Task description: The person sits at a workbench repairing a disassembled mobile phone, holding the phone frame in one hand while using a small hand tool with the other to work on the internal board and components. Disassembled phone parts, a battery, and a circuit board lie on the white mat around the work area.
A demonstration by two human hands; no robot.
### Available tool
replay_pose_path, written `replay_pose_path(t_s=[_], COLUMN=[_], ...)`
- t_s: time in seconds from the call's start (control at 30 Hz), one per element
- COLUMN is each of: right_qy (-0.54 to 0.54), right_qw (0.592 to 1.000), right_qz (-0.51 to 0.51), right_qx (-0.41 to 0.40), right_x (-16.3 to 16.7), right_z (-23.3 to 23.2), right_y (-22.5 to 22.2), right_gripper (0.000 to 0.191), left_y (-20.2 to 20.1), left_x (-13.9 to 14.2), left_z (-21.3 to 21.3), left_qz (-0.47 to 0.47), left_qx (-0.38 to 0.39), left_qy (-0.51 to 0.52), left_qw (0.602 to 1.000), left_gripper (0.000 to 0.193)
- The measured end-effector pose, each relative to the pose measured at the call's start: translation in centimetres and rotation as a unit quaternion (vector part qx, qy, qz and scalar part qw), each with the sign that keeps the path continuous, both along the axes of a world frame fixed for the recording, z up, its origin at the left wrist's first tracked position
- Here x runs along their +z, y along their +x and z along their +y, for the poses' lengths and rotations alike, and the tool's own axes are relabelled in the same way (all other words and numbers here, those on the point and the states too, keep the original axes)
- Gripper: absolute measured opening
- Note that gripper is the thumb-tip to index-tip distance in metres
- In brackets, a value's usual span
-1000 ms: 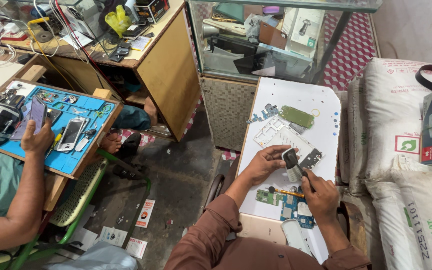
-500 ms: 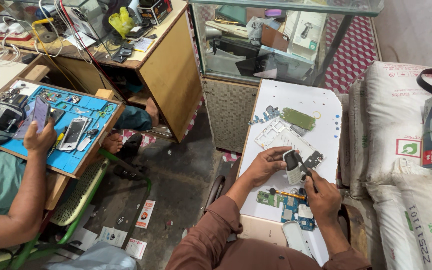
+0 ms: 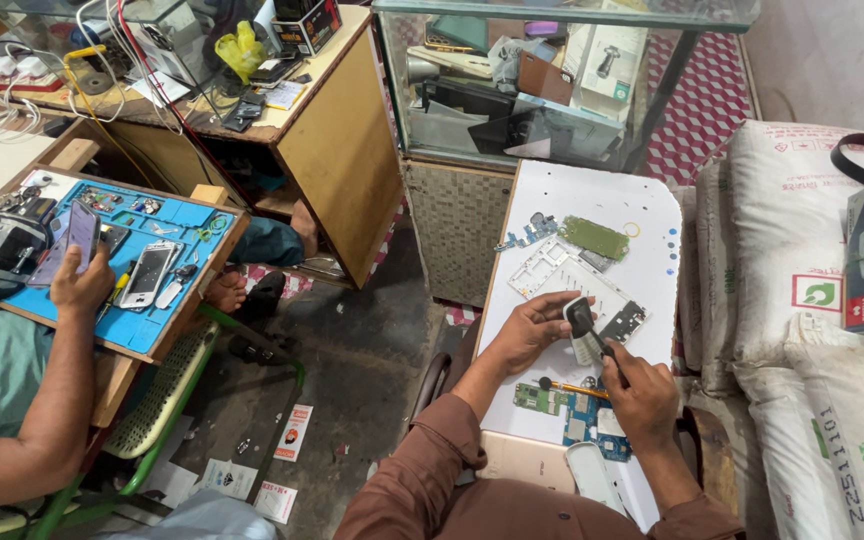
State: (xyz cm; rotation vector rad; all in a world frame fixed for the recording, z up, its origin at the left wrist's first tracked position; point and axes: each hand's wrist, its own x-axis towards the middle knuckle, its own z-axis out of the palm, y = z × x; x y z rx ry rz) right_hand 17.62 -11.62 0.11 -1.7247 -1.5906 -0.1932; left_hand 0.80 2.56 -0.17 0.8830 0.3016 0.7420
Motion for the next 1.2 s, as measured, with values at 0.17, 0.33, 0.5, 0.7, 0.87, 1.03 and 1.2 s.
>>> replay_pose_path(t_s=[0.17, 0.33, 0.5, 0.7, 0.87, 1.03, 1.2], right_qy=[0.035, 0.003, -0.002, 0.003, 0.049, 0.016, 0.023], right_qw=[0.999, 1.000, 1.000, 1.000, 0.998, 0.999, 1.000], right_qz=[0.014, 0.013, 0.010, -0.005, -0.003, -0.032, -0.018], right_qx=[-0.018, 0.001, -0.010, -0.015, -0.033, 0.002, -0.012], right_x=[-0.02, 0.05, -0.19, -0.35, 0.00, 0.24, 0.25], right_z=[0.19, 0.01, -0.06, 0.06, -0.06, -0.10, -0.08], right_y=[-0.12, -0.09, 0.01, -0.07, -0.22, -0.25, -0.25], right_gripper=[0.026, 0.026, 0.029, 0.028, 0.026, 0.027, 0.025], left_y=[0.06, 0.08, 0.11, 0.07, 0.26, 0.06, 0.16], left_x=[-0.25, -0.48, -0.71, -0.82, -0.86, -0.79, -0.67], left_z=[0.08, 0.23, 0.16, 0.28, 0.15, 0.15, 0.18], left_qz=[0.000, -0.010, -0.015, -0.012, 0.014, -0.018, -0.016], left_qx=[0.000, -0.003, -0.002, -0.005, 0.000, -0.011, -0.014], left_qy=[0.012, 0.000, -0.010, -0.007, 0.006, 0.007, 0.000], left_qw=[1.000, 1.000, 1.000, 1.000, 1.000, 1.000, 1.000], left_gripper=[0.057, 0.056, 0.055, 0.056, 0.056, 0.055, 0.056])
